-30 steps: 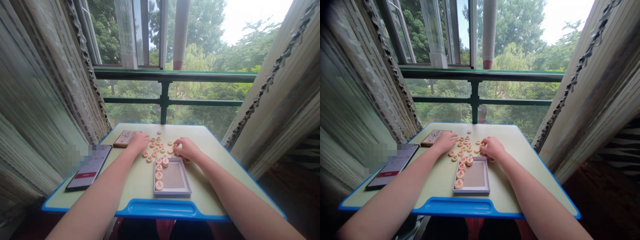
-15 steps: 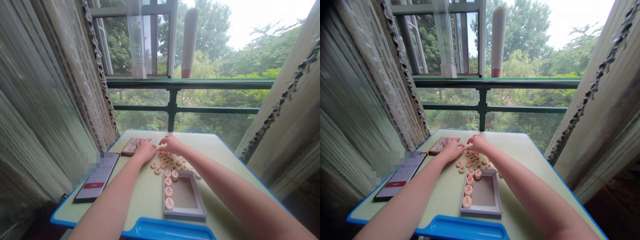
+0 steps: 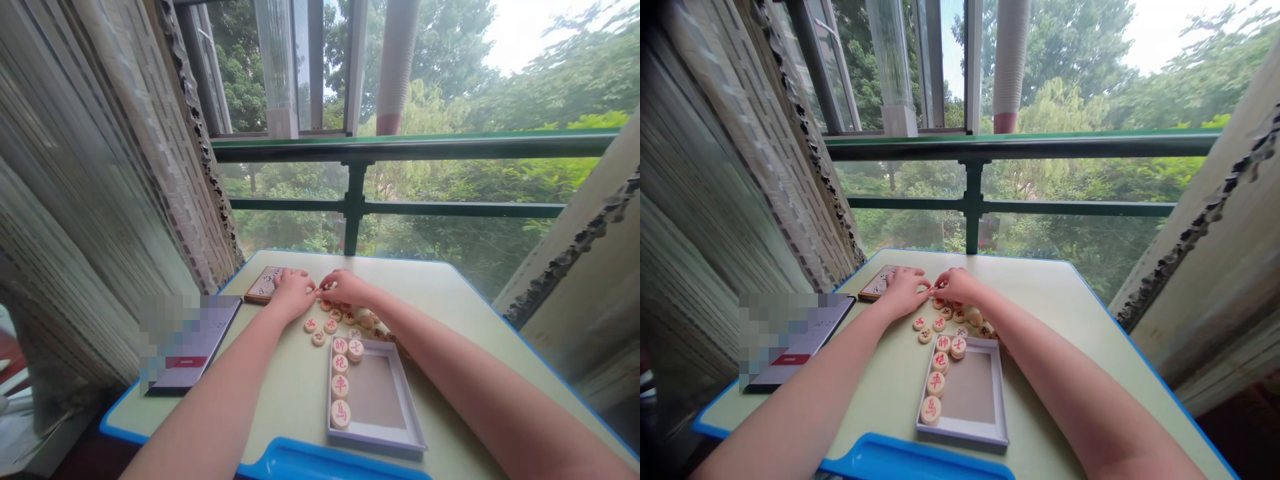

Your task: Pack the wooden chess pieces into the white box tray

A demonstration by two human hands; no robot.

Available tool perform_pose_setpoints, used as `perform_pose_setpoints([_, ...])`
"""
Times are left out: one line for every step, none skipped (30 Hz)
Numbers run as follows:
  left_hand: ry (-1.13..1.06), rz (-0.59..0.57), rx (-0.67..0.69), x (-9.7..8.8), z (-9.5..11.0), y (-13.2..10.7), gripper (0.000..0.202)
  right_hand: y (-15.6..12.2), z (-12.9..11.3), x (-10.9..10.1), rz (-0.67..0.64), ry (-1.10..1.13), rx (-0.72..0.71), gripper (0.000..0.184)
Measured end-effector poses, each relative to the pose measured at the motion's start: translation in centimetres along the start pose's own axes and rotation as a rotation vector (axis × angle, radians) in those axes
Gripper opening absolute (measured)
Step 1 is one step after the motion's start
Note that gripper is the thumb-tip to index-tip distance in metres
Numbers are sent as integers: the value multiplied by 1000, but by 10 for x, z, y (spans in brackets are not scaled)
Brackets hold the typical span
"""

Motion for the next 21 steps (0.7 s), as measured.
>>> perform_pose_setpoints([4, 1, -2, 0, 0, 0, 26, 0, -1, 1, 0, -8, 5, 30])
perform_pose_setpoints([5, 2, -4, 0, 0, 0, 26, 0, -1, 2, -1, -17, 14, 30])
perform_pose_setpoints([3, 2, -7, 0, 0, 0, 26, 0, -2, 2, -2, -26, 23, 30])
perform_pose_setpoints([0, 1, -9, 0, 1, 0, 26, 0, -2, 2, -2, -34, 32, 30])
perform_pose_setpoints([-4, 1, -10, 0, 1, 0, 27, -1, -3, 2, 0, -42, 38, 31])
perform_pose_setpoints([-8, 2, -11, 0, 1, 0, 27, -1, -3, 1, 2, -50, 40, 31])
perform_pose_setpoints([-15, -1, -15, 0, 1, -1, 28, -1, -4, 1, 2, -57, 39, 32])
perform_pose_setpoints([-25, -10, -21, 0, 1, -1, 27, -2, -5, 0, -1, -63, 36, 32])
perform_pose_setpoints([-37, -23, -31, 0, 1, -1, 27, -2, -5, 0, -7, -63, 33, 31])
perform_pose_setpoints([-51, -39, -42, -1, 1, -2, 26, -2, -6, 0, -15, -56, 30, 29])
perform_pose_setpoints([-63, -56, -55, -2, 1, -2, 25, -3, -6, 0, -20, -44, 29, 27])
perform_pose_setpoints([-73, -71, -65, -4, 1, -3, 25, -3, -6, 0, -23, -29, 31, 26])
perform_pose_setpoints([-78, -83, -72, -5, 1, -4, 24, -3, -6, 0, -23, -14, 37, 25])
perform_pose_setpoints([-80, -92, -77, -7, 2, -4, 24, -3, -6, 0, -21, -2, 43, 25])
perform_pose_setpoints([-79, -100, -81, -8, 2, -4, 23, -3, -6, 1, -18, 6, 49, 25])
perform_pose_setpoints([-77, -109, -84, -9, 2, -4, 23, -3, -5, 1, -16, 10, 54, 25])
perform_pose_setpoints([-74, -116, -90, -10, 2, -4, 22, -4, -5, 1, -17, 14, 55, 25])
perform_pose_setpoints([-68, -122, -97, -10, 2, -4, 22, -4, -5, 1, -20, 18, 55, 25])
perform_pose_setpoints([-61, -126, -106, -9, 2, -4, 22, -4, -5, 1, -21, 24, 57, 25])
perform_pose_setpoints([-53, -128, -115, -9, 2, -4, 22, -5, -5, 1, -22, 31, 60, 24])
perform_pose_setpoints([-46, -129, -121, -8, 1, -3, 23, -5, -5, 1, -24, 41, 66, 24])
Point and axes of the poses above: each hand's wrist, its own y-axis towards the middle knuckle, its own x-axis out of the palm, z = x × y, the point moved 2 cm from there along y, towards the middle knuckle, and after that the axes turned 12 degrees about y, right-handed, at the moved point
